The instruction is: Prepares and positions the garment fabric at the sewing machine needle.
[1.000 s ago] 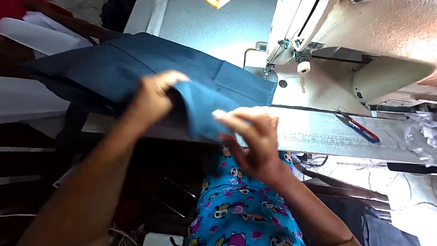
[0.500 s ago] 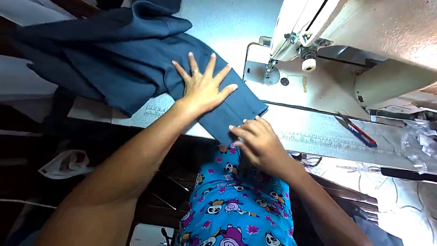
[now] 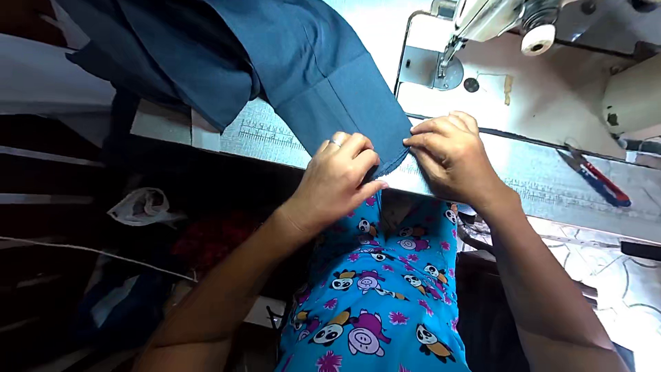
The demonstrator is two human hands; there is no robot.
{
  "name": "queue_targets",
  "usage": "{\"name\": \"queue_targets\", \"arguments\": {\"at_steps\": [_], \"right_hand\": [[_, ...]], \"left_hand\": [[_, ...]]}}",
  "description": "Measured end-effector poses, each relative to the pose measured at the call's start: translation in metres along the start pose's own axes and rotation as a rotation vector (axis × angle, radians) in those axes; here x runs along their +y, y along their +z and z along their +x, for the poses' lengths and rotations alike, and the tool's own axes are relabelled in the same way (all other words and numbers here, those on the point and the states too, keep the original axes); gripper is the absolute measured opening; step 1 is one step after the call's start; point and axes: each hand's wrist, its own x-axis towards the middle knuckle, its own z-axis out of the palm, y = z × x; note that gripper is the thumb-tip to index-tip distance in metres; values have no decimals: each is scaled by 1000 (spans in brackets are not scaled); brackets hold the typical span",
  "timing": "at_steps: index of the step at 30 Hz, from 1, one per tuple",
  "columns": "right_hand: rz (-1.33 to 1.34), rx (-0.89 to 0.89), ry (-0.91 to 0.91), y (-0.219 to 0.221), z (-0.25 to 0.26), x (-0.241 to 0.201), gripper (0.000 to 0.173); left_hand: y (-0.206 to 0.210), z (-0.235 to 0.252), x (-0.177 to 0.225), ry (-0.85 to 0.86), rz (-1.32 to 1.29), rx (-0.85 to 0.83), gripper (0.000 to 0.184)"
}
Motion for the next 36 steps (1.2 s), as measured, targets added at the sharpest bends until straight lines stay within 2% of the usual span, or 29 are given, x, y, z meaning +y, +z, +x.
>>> {"name": "queue_targets", "arguments": {"at_steps": [3, 6, 9, 12, 14, 16, 20, 23, 25, 28, 30, 31, 33, 35, 36], "right_hand": [[6, 3, 12, -1, 0, 0, 23], [6, 39, 34, 1, -4, -4, 23], [-53, 163, 75, 1, -11, -23, 22], [-69, 271, 11, 7, -15, -41, 22], [-59, 187, -19, 9, -13, -44, 24], [-75, 109, -20, 12, -7, -41, 27], [-193, 30, 46, 14, 6, -36, 24], [-222, -25, 79, 12, 15, -39, 34], [-209, -62, 100, 11, 20, -41, 42], [-156, -127, 151, 8, 27, -41, 41], [-129, -169, 191, 5, 29, -43, 42], [-134, -180, 196, 4, 29, -44, 42], [-100, -234, 214, 1, 30, -43, 40], [-60, -278, 237, -5, 29, -45, 40], [-62, -267, 237, -5, 28, -46, 40]], "left_hand": [[3, -12, 5, -37, -31, 67, 19], [2, -12, 3, -64, -103, 113, 15], [-1, -7, 6, -141, -113, 158, 17], [-2, 2, 7, -166, -49, 195, 12], [-3, 7, 8, -134, -26, 156, 12], [-4, 11, 8, -124, -3, 103, 20], [-8, 17, 9, -227, 106, 75, 26], [-12, 21, 8, -237, 181, 14, 32], [-10, 23, 6, -98, 269, 40, 28], [-11, 21, -6, 363, 423, 100, 15], [-13, 23, -13, 676, 433, 63, 19], [-14, 27, -15, 768, 414, 28, 23], [-14, 35, -16, 807, 389, -52, 24], [-12, 36, -18, 673, 369, -59, 27], [-10, 35, -19, 585, 377, -35, 37]]}}
